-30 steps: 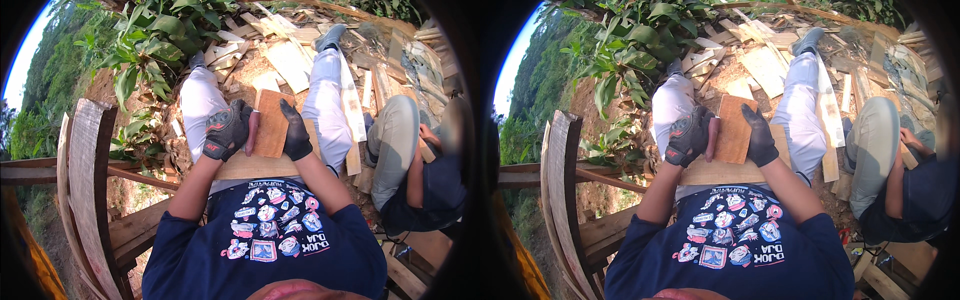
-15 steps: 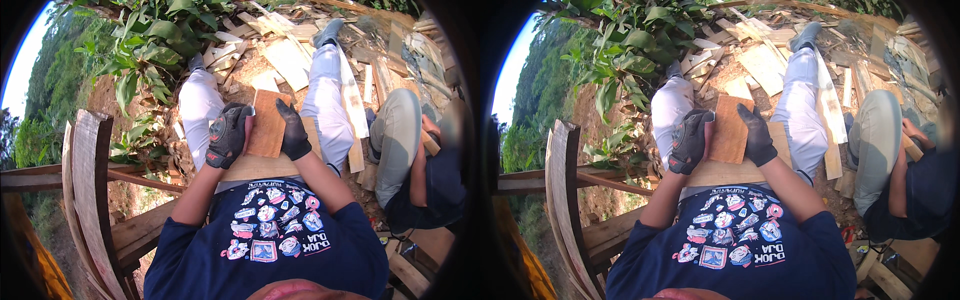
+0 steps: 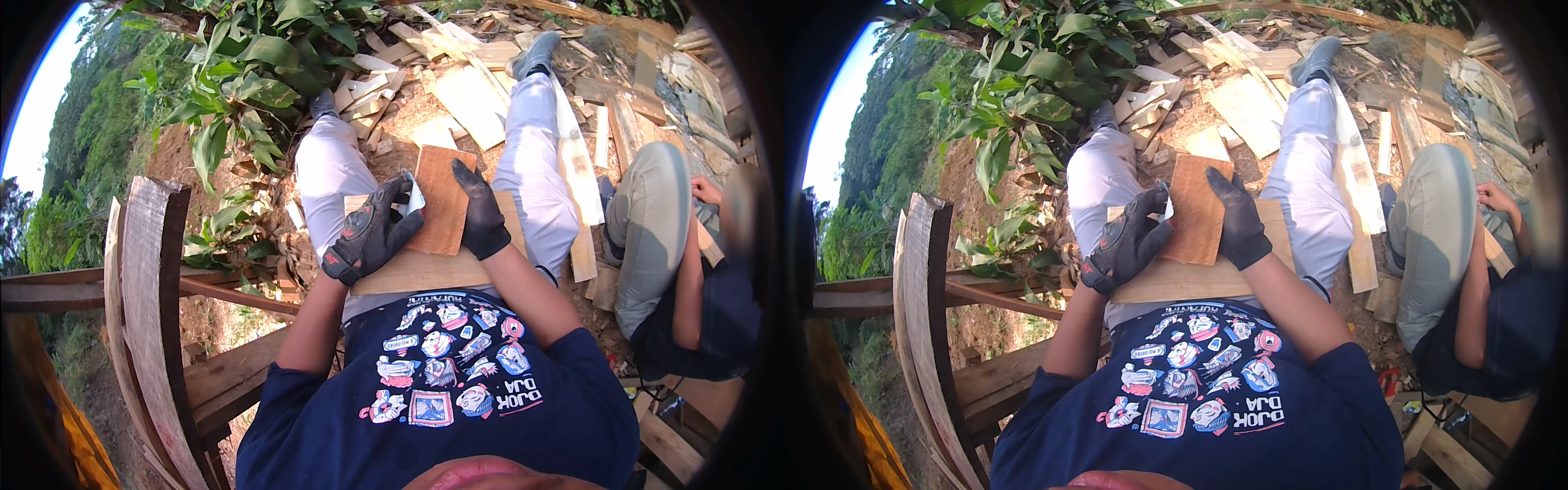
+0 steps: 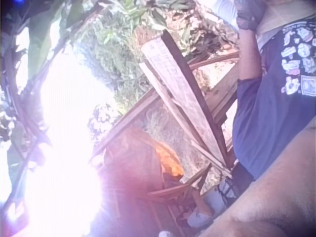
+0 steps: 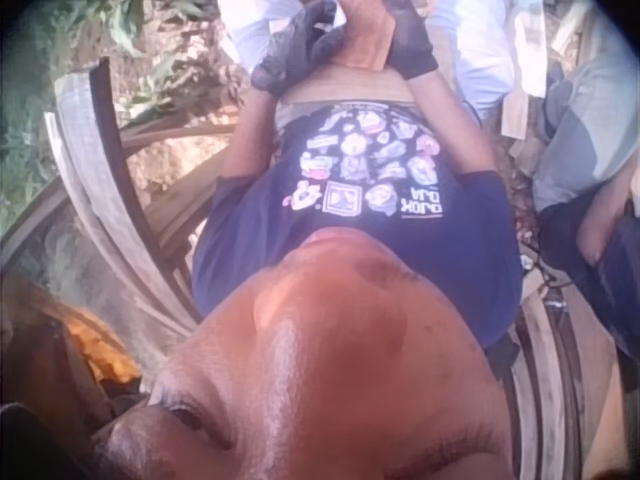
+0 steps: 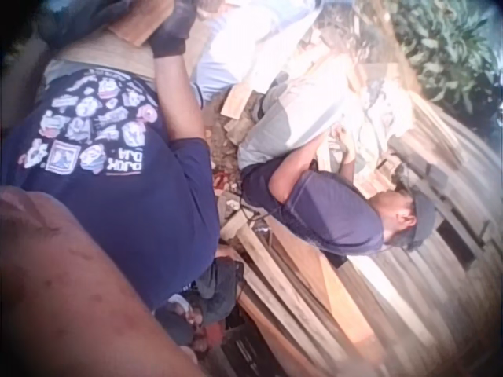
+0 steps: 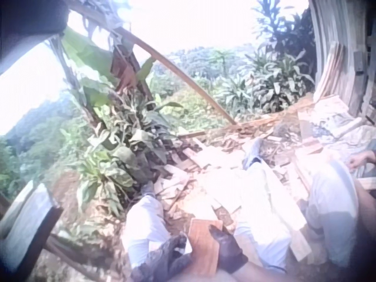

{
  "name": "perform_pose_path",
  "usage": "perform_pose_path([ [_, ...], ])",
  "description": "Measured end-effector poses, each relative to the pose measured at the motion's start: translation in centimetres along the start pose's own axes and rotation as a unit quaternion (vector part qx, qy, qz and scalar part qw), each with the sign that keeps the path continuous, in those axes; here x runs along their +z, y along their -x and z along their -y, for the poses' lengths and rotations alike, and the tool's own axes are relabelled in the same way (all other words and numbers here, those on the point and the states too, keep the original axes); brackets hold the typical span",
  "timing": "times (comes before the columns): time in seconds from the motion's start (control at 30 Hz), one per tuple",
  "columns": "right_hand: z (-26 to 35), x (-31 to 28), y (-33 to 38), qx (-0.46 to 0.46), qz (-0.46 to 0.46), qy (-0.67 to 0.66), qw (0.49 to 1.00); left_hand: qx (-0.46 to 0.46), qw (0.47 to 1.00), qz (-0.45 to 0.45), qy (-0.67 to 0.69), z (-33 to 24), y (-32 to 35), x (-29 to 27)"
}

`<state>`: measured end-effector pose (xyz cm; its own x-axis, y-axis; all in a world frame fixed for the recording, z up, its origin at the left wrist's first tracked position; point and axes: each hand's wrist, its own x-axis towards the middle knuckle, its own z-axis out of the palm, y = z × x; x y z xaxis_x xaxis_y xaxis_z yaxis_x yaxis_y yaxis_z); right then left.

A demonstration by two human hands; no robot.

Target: The person sits on the ground and sands a small wooden block using a sanding block, repeatedly rubbing all sides of the block while another person works nearby.

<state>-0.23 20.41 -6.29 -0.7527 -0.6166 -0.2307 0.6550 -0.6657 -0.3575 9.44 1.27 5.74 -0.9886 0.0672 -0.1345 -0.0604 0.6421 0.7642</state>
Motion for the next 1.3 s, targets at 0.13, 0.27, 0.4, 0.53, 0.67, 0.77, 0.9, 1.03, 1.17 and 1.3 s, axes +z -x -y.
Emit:
perform_pose_path([
  [0.13, 0.1, -0.2, -0.1, 0.019, 0.012, -0.042, 0.999, -0.012, 1.000, -0.019, -0.006, -0.5, -1.1, 0.4],
  [0.27, 0.1, 0.9, 0.2, -0.009, -0.003, 0.003, 1.000, -0.019, 0.987, -0.011, -0.158, -0.3, -2.7, 0.6],
  [0.4, 0.0, 0.5, 0.2, -0.017, 0.008, 0.002, 1.000, -0.073, 0.984, 0.027, -0.160, -1.8, -3.1, -0.3],
  [0.53, -0.1, 0.1, 0.0, 0.005, 0.012, -0.009, 1.000, -0.055, 0.983, -0.070, -0.159, -0.9, -1.3, 2.0],
  [0.67, 0.3, 0.9, 0.3, 0.001, -0.003, 0.033, 0.999, -0.075, 0.970, -0.140, -0.187, -0.6, -0.5, 3.7],
  [0.77, 0.2, 1.0, 0.3, 0.005, -0.006, 0.026, 1.000, -0.076, 0.959, -0.161, -0.219, -0.3, -0.4, 4.6],
  [0.9, 0.1, 0.7, 0.3, -0.001, -0.004, 0.028, 1.000, -0.063, 0.971, -0.139, -0.182, -0.8, -0.7, 3.8],
  [1.03, 0.2, 0.9, 0.5, 0.003, -0.006, 0.022, 1.000, -0.077, 0.976, -0.089, -0.186, -1.8, -0.8, 2.7],
  [1.17, 0.0, -0.4, 0.1, 0.026, 0.040, -0.001, 0.999, -0.038, 0.980, -0.087, -0.177, -1.9, -2.4, 1.5],
  [1.3, 0.1, 1.5, 1.0, 0.023, 0.086, 0.009, 0.996, 0.026, 0.965, -0.137, -0.222, 0.3, -5.9, 1.0],
])
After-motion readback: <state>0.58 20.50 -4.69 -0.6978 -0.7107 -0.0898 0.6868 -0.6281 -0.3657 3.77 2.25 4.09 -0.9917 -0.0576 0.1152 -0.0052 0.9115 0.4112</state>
